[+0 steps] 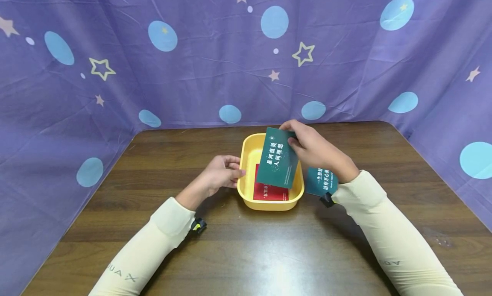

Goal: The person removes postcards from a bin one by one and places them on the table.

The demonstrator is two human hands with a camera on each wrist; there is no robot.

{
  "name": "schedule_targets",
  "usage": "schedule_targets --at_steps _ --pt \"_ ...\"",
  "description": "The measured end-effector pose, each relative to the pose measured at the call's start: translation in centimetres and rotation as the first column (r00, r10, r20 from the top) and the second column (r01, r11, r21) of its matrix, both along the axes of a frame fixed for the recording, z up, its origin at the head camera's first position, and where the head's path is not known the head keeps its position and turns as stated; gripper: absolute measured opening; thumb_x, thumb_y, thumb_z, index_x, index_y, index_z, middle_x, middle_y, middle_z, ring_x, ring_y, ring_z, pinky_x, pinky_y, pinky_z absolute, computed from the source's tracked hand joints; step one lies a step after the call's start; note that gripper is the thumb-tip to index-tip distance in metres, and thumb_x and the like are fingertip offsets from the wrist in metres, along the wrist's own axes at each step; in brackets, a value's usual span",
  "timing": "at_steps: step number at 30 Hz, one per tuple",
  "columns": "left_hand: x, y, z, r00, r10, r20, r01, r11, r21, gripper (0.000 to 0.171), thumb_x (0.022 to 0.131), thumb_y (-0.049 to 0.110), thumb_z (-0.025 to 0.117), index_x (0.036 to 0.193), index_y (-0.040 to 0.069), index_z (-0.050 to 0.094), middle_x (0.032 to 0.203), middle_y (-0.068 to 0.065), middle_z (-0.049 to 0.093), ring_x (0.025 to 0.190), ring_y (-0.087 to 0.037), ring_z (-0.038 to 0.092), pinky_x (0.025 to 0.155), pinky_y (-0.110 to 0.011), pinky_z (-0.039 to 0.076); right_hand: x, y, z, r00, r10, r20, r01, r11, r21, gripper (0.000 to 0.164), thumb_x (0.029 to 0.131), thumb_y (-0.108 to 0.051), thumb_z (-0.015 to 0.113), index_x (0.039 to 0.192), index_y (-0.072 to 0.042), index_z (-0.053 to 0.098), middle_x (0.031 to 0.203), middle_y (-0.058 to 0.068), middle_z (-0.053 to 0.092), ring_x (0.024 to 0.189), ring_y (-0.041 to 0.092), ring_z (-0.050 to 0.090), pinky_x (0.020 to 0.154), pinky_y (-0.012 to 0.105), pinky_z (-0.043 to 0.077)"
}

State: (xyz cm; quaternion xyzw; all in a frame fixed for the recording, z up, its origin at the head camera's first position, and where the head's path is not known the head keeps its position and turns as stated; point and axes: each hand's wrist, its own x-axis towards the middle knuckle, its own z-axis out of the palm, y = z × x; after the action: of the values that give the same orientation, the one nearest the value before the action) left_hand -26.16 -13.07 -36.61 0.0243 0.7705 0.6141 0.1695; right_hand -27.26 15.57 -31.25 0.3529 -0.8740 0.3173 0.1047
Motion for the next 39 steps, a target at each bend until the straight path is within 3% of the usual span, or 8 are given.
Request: schedule_targets --at_steps 12,19,30,39 --pt "0.0 0.1 -0.1 1.000 0.000 -0.009 0.000 1.000 0.017 0.049 0.093 -0.006 0.067 0.139 -0.010 0.049 0.097 -0.007 0.058 0.067 -0.017 0.061 0.057 -0.025 0.060 0.2 2.0 1.4 0.997 -0.069 -0.025 0.068 0.996 -0.057 0.030 0.105 0.001 0.048 0.135 0.001 0.050 0.124 0.014 0.060 0.109 0.027 0.057 0.092 0.045 0.049" --pt "0.0 0.1 -0.2 1.000 0.000 -0.004 0.000 1.000 0.021 0.050 0.093 -0.006 0.068 0.139 -0.011 0.049 0.098 -0.007 0.058 0.068 -0.018 0.061 0.058 -0.026 0.060 0.0 3.3 1.9 0.992 -0.104 -0.069 0.097 0.991 -0.096 0.029 0.104 0.002 0.047 0.133 0.004 0.050 0.113 0.019 0.063 0.101 0.030 0.058 0.087 0.045 0.046" --pt "0.0 0.0 -0.1 1.000 -0.008 -0.008 0.008 1.000 0.019 0.050 0.092 -0.006 0.068 0.139 -0.010 0.050 0.099 -0.007 0.059 0.070 -0.019 0.062 0.059 -0.027 0.061 0.2 5.7 3.0 0.979 -0.202 -0.001 0.201 0.973 -0.115 0.032 0.105 -0.002 0.046 0.137 0.000 0.048 0.113 0.020 0.061 0.101 0.030 0.057 0.084 0.043 0.046" --pt "0.0 0.1 -0.3 1.000 -0.005 -0.008 0.005 1.000 0.018 0.050 0.092 -0.005 0.068 0.138 -0.010 0.050 0.098 -0.007 0.058 0.070 -0.019 0.062 0.059 -0.026 0.061 0.1 8.2 3.6 0.958 -0.268 0.101 0.275 0.960 -0.061 0.032 0.106 -0.005 0.041 0.136 0.003 0.043 0.134 0.026 0.055 0.114 0.038 0.054 0.092 0.053 0.047"
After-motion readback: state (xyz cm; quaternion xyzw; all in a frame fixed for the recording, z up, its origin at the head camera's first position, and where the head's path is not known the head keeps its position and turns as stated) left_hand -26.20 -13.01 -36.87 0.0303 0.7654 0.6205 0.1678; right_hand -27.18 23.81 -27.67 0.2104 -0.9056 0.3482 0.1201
